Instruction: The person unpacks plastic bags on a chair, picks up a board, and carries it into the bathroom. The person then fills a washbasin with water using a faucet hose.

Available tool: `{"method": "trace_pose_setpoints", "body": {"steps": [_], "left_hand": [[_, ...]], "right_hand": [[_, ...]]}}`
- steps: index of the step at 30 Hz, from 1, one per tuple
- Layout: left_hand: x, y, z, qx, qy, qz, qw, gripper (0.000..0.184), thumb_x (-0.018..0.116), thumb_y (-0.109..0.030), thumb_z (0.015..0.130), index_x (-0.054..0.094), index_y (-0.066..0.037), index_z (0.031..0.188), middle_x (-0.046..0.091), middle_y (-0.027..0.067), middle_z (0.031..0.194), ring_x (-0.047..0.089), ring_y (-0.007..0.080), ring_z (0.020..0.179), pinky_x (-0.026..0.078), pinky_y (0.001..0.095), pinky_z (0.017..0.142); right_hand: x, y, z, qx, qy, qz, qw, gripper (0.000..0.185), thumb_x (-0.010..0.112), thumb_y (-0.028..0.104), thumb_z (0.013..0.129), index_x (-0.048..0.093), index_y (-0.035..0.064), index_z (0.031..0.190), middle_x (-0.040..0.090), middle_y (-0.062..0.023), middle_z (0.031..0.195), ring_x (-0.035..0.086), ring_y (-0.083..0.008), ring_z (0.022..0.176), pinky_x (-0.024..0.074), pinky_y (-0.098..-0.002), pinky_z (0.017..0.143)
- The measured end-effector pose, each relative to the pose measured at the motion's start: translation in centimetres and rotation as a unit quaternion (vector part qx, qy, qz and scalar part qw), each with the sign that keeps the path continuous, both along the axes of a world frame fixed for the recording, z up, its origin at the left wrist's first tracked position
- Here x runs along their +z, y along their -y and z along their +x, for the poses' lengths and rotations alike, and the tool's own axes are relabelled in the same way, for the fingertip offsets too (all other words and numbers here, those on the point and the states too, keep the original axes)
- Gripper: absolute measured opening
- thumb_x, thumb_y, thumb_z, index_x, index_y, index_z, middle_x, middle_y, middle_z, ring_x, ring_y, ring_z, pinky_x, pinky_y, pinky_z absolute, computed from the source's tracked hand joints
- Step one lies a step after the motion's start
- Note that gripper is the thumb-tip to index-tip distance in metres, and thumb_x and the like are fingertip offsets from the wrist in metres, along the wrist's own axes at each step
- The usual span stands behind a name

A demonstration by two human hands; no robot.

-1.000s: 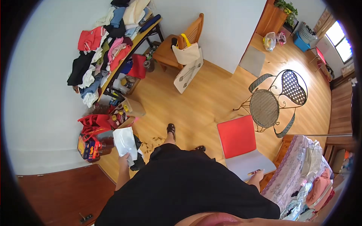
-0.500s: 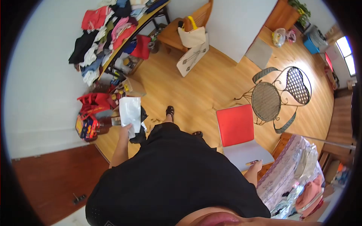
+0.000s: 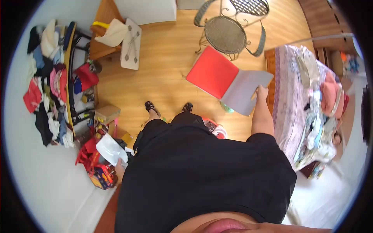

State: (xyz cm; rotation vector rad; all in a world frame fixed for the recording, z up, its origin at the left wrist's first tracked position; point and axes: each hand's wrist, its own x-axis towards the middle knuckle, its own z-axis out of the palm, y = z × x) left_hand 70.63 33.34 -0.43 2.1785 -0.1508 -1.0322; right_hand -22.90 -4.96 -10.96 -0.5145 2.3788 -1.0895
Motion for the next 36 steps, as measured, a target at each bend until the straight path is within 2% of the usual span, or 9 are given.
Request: {"method": "trace_pose_setpoints", "body": {"steps": [6,11,17,20,22,24,27,30,36], "left_hand": [[2.1,2.6,-2.3,0.078,-0.041,-0.021,0.996,0.039,0.066,-0.020,0.087,0.061,0.008,0.114,0.065,0.0116,0.106,0.061,0.0227,0.094,0.047,0.0346,0.085],[2.0,4.3,-3.2,0.061,-0.043,-0.030,0.997,0.039,0.066,-0.022,0.088,0.062,0.009,0.112,0.065,0.0110,0.104,0.060,0.0216,0.091,0.047,0.0340,0.084],[-1.5,8.8,1.0,0.097,-0.156,-0.078,0.980,0.036,0.065,-0.022,0.089,0.063,0.009,0.108,0.065,0.0110,0.102,0.061,0.0208,0.090,0.048,0.0336,0.081],[4.1,18.7,-3.1,0.164,-0.049,-0.148,0.974,0.038,0.067,-0.016,0.085,0.059,0.006,0.116,0.064,0.0122,0.108,0.063,0.0251,0.097,0.049,0.0369,0.085],[2.9,23.9,-1.5,0.124,-0.007,-0.204,0.971,0.042,0.068,-0.014,0.084,0.056,0.005,0.120,0.063,0.0123,0.112,0.062,0.0258,0.101,0.049,0.0373,0.089],[2.8,30.0,-0.7,0.085,-0.009,-0.254,0.963,0.046,0.068,-0.012,0.083,0.054,0.005,0.124,0.062,0.0126,0.115,0.061,0.0258,0.103,0.047,0.0371,0.091],[11.0,42.3,-5.0,0.061,-0.104,-0.314,0.942,0.049,0.069,-0.009,0.081,0.052,0.005,0.125,0.062,0.0127,0.117,0.060,0.0253,0.105,0.043,0.0346,0.096],[4.0,52.7,2.9,-0.118,-0.022,-0.336,0.934,0.052,0.070,-0.011,0.081,0.052,0.005,0.126,0.061,0.0124,0.119,0.058,0.0252,0.107,0.042,0.0337,0.097],[11.2,75.7,-4.0,-0.265,-0.064,-0.355,0.894,0.049,0.071,-0.007,0.076,0.057,0.006,0.121,0.062,0.0120,0.117,0.058,0.0228,0.107,0.042,0.0322,0.095]], "right_hand": [[5.2,-0.6,3.6,-0.024,-0.007,0.076,0.997,0.043,0.061,0.011,0.074,0.041,-0.0051,0.108,0.062,-0.0178,0.085,0.064,-0.0226,0.054,0.0526,-0.0308,0.047],[5.4,-1.0,2.0,0.046,-0.124,0.225,0.965,0.067,0.074,0.024,0.068,0.042,-0.0038,0.120,0.061,-0.0261,0.109,0.061,-0.0363,0.106,0.0470,-0.0423,0.097],[3.1,-0.6,0.0,0.164,-0.242,0.374,0.880,0.080,0.074,0.038,0.067,0.045,-0.0013,0.130,0.051,-0.0219,0.127,0.050,-0.0372,0.121,0.0455,-0.0432,0.099],[13.0,1.1,7.4,0.095,-0.086,0.368,0.921,0.075,0.060,0.035,0.079,0.038,-0.0064,0.137,0.039,-0.0261,0.139,0.034,-0.0375,0.135,0.0280,-0.0458,0.112],[6.2,1.6,9.2,-0.017,-0.405,0.295,0.865,0.071,0.058,0.021,0.080,0.032,-0.0040,0.141,0.031,-0.0262,0.147,0.026,-0.0366,0.140,0.0183,-0.0506,0.115],[5.7,3.2,11.9,0.017,-0.454,0.261,0.852,0.071,0.059,0.023,0.080,0.034,-0.0022,0.141,0.021,-0.0227,0.153,0.023,-0.0348,0.142,0.0135,-0.0530,0.115],[7.2,7.5,17.7,0.076,-0.401,0.289,0.866,0.068,0.059,0.023,0.080,0.037,-0.0011,0.139,0.023,-0.0222,0.152,0.024,-0.0352,0.141,0.0171,-0.0500,0.115],[6.5,11.3,21.3,0.088,-0.316,0.270,0.905,0.063,0.061,0.021,0.079,0.042,-0.0004,0.135,0.025,-0.0226,0.150,0.026,-0.0369,0.139,0.0214,-0.0473,0.114],[6.1,16.5,28.5,-0.025,-0.168,0.394,0.903,0.051,0.063,0.019,0.079,0.051,-0.0011,0.124,0.031,-0.0244,0.145,0.036,-0.0395,0.133,0.0329,-0.0438,0.109]]}}
